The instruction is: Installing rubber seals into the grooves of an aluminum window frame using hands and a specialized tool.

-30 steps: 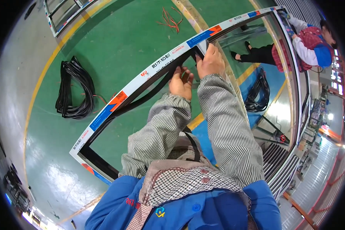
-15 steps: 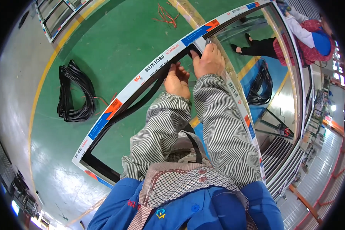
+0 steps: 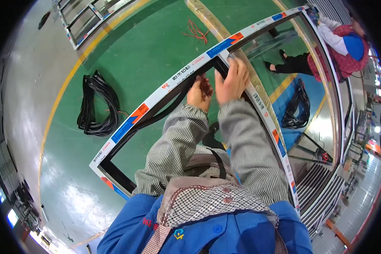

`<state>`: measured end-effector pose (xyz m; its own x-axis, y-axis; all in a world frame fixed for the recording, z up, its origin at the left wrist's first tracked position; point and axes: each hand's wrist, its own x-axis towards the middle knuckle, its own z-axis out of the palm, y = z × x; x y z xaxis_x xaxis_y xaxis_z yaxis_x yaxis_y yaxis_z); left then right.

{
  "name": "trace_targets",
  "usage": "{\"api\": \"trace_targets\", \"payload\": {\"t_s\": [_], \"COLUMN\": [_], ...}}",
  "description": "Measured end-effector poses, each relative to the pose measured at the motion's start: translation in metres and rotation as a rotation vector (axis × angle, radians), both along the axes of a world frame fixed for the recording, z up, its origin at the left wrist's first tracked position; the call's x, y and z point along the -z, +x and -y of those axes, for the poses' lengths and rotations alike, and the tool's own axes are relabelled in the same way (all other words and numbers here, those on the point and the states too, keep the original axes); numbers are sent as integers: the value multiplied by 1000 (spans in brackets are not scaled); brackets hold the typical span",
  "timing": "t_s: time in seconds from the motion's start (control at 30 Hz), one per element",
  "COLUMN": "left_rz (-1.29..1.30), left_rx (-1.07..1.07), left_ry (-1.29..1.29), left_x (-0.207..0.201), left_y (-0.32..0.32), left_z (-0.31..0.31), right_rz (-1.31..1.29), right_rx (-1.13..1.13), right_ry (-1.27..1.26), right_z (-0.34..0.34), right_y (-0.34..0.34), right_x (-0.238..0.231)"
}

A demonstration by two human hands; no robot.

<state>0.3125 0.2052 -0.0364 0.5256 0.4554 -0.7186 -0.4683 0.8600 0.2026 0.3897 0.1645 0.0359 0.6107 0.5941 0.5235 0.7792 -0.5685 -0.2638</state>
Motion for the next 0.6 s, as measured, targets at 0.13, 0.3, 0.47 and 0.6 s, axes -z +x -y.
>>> {"api": "trace_targets", "payload": {"t_s": [0.13, 0.3, 0.47, 0.6], "left_rz": [-39, -590, -1517, -1616], "left_rx": [109, 430, 490, 570], "left_ry": [123, 868, 1928, 1885], "left_x": [-5, -52, -94, -83], "left_y": [-40, -117, -128, -126], "left_z": [25, 40, 1, -17], "right_rz": [-876, -1585, -1756, -1861], "right_rx": [-165, -208, -159, -145], "right_ry": [199, 346, 397, 478], "right_z": [18, 5, -17, -24], "right_y": [-48, -61, -57, -63], "right_x": [54, 55, 53, 55]}}
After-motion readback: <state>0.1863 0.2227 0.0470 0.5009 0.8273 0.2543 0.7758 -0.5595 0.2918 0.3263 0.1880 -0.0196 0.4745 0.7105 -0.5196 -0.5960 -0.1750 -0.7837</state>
